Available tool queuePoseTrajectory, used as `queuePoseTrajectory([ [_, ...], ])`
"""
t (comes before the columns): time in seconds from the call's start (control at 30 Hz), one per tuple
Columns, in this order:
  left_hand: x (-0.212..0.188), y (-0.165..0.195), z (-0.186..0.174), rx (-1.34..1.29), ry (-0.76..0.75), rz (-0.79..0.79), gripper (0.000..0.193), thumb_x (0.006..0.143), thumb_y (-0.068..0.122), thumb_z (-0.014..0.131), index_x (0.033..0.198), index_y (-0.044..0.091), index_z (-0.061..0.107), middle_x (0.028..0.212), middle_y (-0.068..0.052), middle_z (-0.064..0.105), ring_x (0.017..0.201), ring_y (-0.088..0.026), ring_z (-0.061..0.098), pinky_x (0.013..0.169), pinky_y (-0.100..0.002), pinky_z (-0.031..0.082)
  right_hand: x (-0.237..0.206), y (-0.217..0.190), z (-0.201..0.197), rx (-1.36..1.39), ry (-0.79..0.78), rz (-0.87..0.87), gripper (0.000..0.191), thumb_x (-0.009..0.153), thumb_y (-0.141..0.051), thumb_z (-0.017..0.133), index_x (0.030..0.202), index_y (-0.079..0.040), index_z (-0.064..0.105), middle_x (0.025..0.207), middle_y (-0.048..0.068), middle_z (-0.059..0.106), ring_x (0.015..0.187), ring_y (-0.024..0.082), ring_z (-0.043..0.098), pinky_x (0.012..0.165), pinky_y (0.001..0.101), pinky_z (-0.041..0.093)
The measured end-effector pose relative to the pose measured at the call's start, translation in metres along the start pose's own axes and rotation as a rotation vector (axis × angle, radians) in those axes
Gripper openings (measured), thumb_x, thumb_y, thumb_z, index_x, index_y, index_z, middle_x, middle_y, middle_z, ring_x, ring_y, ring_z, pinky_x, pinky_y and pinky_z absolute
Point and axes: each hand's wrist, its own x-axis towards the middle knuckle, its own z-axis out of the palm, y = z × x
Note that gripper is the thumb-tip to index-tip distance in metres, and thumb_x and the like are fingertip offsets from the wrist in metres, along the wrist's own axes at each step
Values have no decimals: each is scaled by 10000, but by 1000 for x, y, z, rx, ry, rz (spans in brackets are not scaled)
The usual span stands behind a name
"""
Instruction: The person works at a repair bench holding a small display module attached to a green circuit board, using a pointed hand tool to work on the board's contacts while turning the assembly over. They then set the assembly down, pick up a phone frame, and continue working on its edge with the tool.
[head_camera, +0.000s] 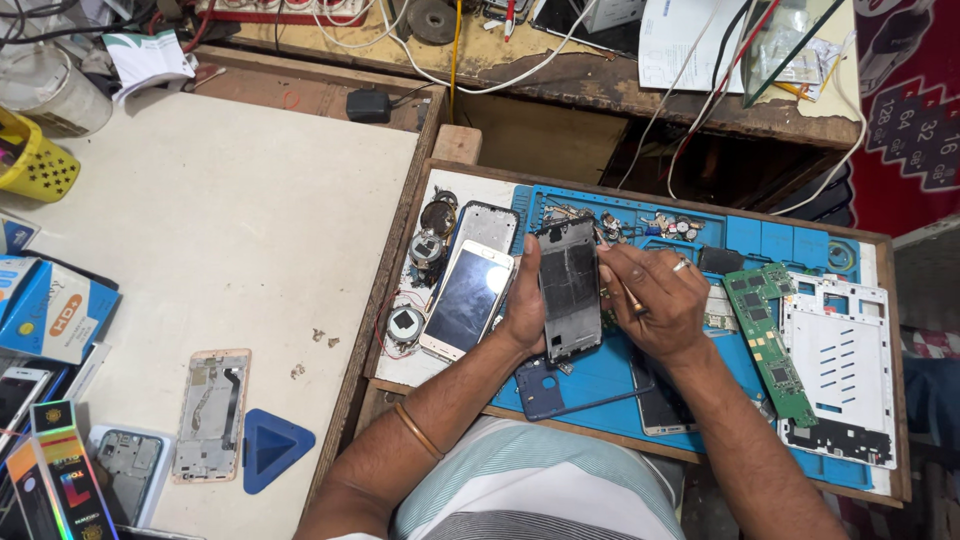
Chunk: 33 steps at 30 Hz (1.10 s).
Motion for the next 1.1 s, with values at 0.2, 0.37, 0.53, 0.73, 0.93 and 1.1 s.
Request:
queuePoseTrajectory([
  [0.2,2,-2,-4,79,51,79,957,960,843,278,1443,53,519,1147,-162,629,1047,-242,673,911,-431,595,-6,-2,-1,-31,-51,-32,176,957,-159,770,1131,-129,759,1000,2,760,792,150,673,714,325,501],
  [0.37,5,-1,-7,21,135,45,997,934,865,238,1336,10,554,1111,-167,666,1030,-255,702,915,-448,619,-20,-13,-4,-24,-121,6,163,930,-172,766,1087,-128,765,975,-7,774,748,133,653,653,314,476],
  [0.53,6,3,-3,-122,96,-5,995,914,867,222,1326,27,560,1120,-165,685,1026,-281,722,915,-461,618,-38,-17,-14,12,-176,109,120,925,-182,765,1032,-128,770,909,-5,766,699,132,635,604,315,464],
  [0.73,5,7,0,-55,121,45,963,920,855,207,1414,108,562,1067,-164,685,973,-277,711,907,-451,614,-52,-22,-16,112,-242,231,99,923,-193,742,956,-111,785,821,13,761,652,139,649,605,321,494],
  [0.93,5,6,-2,-22,114,30,1022,931,876,184,1279,9,597,1058,-179,705,978,-283,726,902,-447,625,-56,-26,-14,197,-263,296,121,928,-190,734,929,-76,772,780,42,749,640,153,666,597,331,512],
  [1.1,4,4,-3,-12,101,10,1009,920,872,172,1272,25,592,1059,-173,702,981,-279,728,878,-441,626,-55,-27,-15,160,-296,269,134,914,-201,739,896,-72,769,748,42,736,633,168,664,589,339,506],
])
